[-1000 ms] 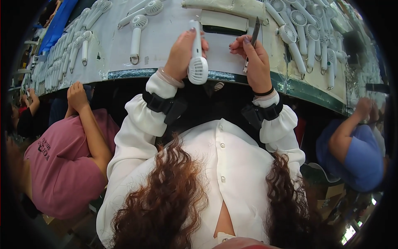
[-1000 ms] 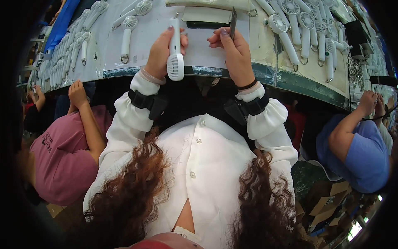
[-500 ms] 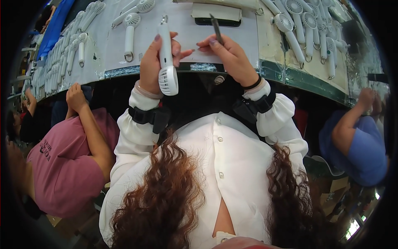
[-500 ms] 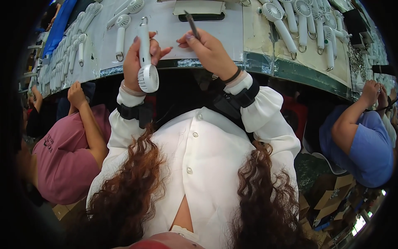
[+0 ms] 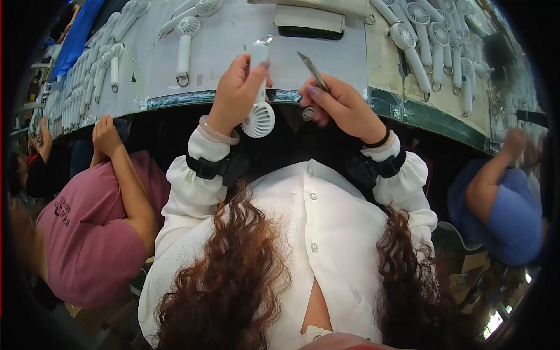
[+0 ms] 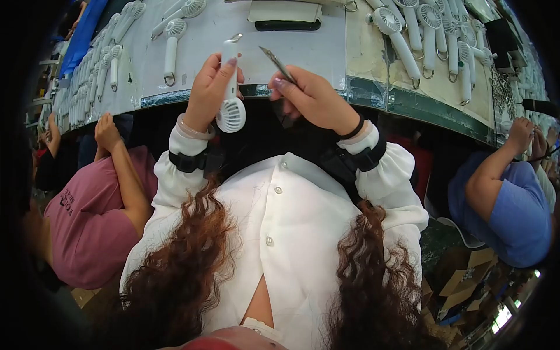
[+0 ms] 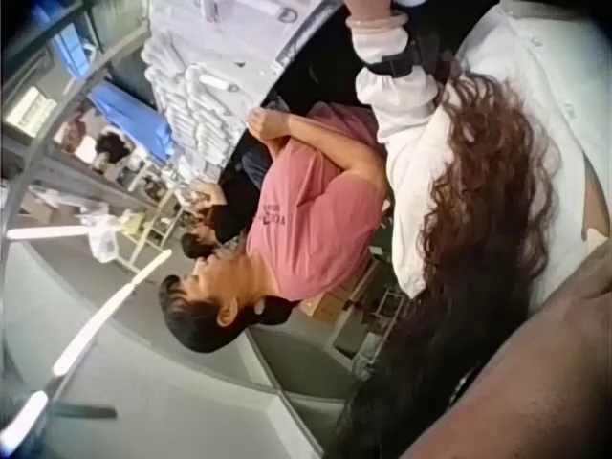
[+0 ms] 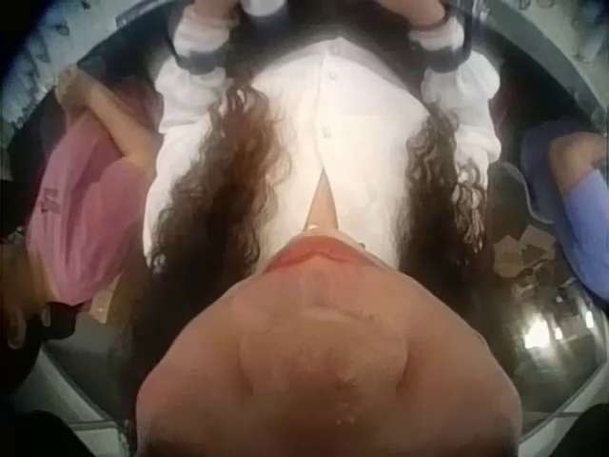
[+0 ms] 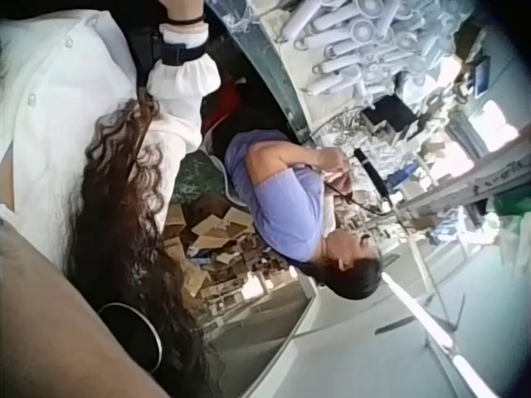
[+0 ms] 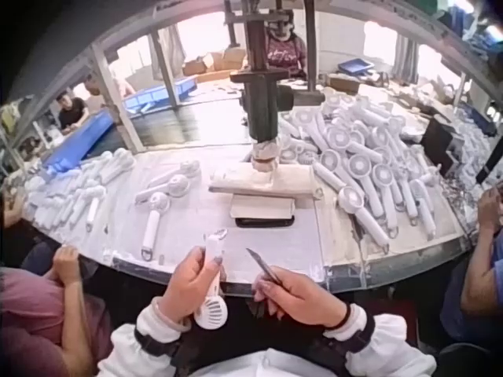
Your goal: The person trims the edges of a handheld fan handle with a blade, turns it over to trim the other side, and sets it down before repeating the process on another fan.
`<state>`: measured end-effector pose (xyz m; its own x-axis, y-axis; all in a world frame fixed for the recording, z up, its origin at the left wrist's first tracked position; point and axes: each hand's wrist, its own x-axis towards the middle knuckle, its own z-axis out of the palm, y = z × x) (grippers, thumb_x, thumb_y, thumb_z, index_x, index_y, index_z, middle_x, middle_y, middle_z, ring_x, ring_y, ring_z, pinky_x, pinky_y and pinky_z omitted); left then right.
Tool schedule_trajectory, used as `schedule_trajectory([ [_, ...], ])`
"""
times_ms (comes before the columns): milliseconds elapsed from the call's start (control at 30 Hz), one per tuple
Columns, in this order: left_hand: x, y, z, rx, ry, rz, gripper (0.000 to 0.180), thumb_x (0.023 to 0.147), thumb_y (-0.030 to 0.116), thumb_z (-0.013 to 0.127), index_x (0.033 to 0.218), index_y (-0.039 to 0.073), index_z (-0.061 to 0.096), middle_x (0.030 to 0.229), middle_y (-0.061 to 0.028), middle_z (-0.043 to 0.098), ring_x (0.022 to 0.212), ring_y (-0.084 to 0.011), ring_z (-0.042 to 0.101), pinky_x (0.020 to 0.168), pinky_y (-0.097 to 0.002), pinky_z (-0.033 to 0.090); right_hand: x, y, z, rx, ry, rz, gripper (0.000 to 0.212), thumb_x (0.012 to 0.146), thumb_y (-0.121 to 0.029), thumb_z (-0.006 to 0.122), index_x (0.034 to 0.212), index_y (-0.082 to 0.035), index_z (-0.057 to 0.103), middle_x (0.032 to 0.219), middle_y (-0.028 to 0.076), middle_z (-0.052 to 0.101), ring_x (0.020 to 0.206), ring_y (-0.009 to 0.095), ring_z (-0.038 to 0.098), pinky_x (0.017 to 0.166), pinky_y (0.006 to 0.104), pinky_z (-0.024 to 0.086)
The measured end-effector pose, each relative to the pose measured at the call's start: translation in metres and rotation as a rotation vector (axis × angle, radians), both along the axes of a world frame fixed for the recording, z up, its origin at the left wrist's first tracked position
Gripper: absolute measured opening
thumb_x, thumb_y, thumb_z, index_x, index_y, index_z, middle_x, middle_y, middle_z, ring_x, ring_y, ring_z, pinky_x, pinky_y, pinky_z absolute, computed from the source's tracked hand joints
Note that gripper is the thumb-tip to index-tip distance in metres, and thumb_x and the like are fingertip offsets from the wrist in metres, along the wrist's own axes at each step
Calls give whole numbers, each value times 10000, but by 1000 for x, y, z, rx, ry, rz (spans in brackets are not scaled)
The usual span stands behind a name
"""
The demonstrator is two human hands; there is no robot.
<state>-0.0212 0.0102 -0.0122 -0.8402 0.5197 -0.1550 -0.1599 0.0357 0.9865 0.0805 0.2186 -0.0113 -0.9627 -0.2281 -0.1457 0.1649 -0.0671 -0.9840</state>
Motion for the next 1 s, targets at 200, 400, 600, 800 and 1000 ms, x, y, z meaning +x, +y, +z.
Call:
schedule_trajectory([
  [200,14,14,18,-641,793,-29,346,938,305,599,1083,-9,601,779,-123,639,662,-267,630,616,-369,521,-10,7,15,665,260,-240,200,1018,-175,498,1170,-66,569,908,97,644,769,194,644,688,337,512],
  [400,7,13,9,-815,1151,12,366,906,286,624,1135,0,617,850,-158,650,747,-347,634,620,-406,519,-24,0,-7,806,614,-439,214,980,-113,523,1186,-108,581,876,119,625,739,275,637,667,352,511],
  [600,5,6,12,-945,1010,-29,397,906,282,628,1173,-11,609,903,-143,608,754,-334,635,630,-404,519,-28,-3,-9,1051,687,-342,447,896,-34,566,1308,-206,578,846,51,613,709,245,634,599,325,512],
  [800,3,-1,10,-914,944,-16,408,905,276,631,1195,-9,605,903,-140,601,738,-324,628,625,-400,515,-31,-10,-14,1180,741,-305,573,826,-5,600,1341,-255,585,805,20,582,648,213,603,553,297,502],
  [1000,5,-3,11,-923,905,-10,403,908,270,627,1210,5,606,893,-136,598,725,-315,622,615,-394,507,-32,-14,-18,1187,738,-313,569,805,-11,619,1317,-260,607,770,13,555,619,201,580,535,301,492],
])
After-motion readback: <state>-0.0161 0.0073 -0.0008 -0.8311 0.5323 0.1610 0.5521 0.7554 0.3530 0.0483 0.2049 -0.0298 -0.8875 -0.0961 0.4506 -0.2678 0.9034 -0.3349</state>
